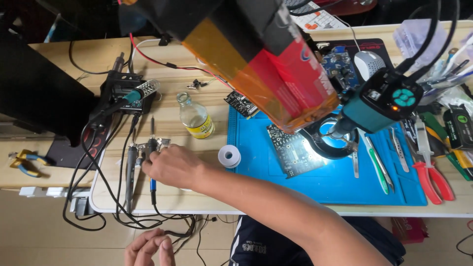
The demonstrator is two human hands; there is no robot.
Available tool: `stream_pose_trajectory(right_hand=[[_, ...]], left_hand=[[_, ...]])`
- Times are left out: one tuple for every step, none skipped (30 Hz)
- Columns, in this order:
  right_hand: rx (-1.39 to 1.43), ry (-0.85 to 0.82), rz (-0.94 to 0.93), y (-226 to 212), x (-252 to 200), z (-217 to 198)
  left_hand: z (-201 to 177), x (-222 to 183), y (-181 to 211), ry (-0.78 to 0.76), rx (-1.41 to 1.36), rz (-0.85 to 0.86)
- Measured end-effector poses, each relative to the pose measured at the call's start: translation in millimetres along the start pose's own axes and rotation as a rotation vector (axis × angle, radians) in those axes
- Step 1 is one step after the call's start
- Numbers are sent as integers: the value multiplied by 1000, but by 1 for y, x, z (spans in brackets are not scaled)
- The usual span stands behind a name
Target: Soldering electronic components onto a printed circuit board under a digital microscope.
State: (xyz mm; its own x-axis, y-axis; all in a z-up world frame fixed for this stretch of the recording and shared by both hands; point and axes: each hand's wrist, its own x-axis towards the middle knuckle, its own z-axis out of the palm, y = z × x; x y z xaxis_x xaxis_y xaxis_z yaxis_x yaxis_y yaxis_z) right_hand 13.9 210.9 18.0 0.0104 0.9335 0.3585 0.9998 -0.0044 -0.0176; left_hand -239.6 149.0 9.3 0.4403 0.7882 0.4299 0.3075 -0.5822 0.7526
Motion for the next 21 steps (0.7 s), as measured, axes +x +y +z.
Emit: stream_pose_trajectory(right_hand=[[-1, 1, 4, -1, -8, -9], [8, 104, -1, -4, -16, -17], [15, 208, -6, -6, -24, -25], [19, 205, -5, -9, -38, -42], [69, 316, -15, -12, -52, -59], [121, 424, -23, -15, -66, -76], [126, 420, -19, -16, -88, -91], [203, 454, -6, -19, -110, -105], [280, 487, 6, -21, -132, -120], [292, 478, 12, -23, -165, -126], [365, 458, 27, -24, -197, -132], [440, 442, 42, -26, -228, -138], [455, 437, 48, -33, -258, -137], [407, 501, 103, -37, -289, -137], [357, 563, 157, -41, -322, -138], [360, 561, 169, -44, -351, -132], [325, 631, 254, -47, -381, -127], [291, 700, 340, -51, -410, -122], [295, 698, 352, -51, -430, -120], [195, 762, 485, -52, -450, -117], [93, 822, 619, -52, -470, -114]], left_hand=[[1, 0, -15, -3, -1, 3], [1, -3, -29, 8, 0, 44], [1, -5, -44, 20, 1, 85], [-4, -4, -45, 18, 3, 82], [-9, -3, -46, -10, 46, 82], [-15, -3, -48, -43, 88, 81], [-14, -4, -24, -48, 91, 76], [-14, -6, -1, -19, -8, 17], [-12, -8, 22, 11, -106, -43], [-4, -6, 45, 5, -98, -56], [4, -3, 67, 24, -136, 41], [11, 1, 88, 42, -170, 140], [20, 7, 98, 35, -158, 130], [33, 12, 108, -88, -161, 204], [46, 16, 119, -211, -166, 274], [69, 18, 125, -223, -165, 271], [92, 20, 131, -338, -258, 366], [115, 21, 137, -454, -350, 458], [141, 20, 143, -466, -349, 453], [168, 20, 148, -482, -365, 556], [195, 20, 154, -498, -383, 659]])
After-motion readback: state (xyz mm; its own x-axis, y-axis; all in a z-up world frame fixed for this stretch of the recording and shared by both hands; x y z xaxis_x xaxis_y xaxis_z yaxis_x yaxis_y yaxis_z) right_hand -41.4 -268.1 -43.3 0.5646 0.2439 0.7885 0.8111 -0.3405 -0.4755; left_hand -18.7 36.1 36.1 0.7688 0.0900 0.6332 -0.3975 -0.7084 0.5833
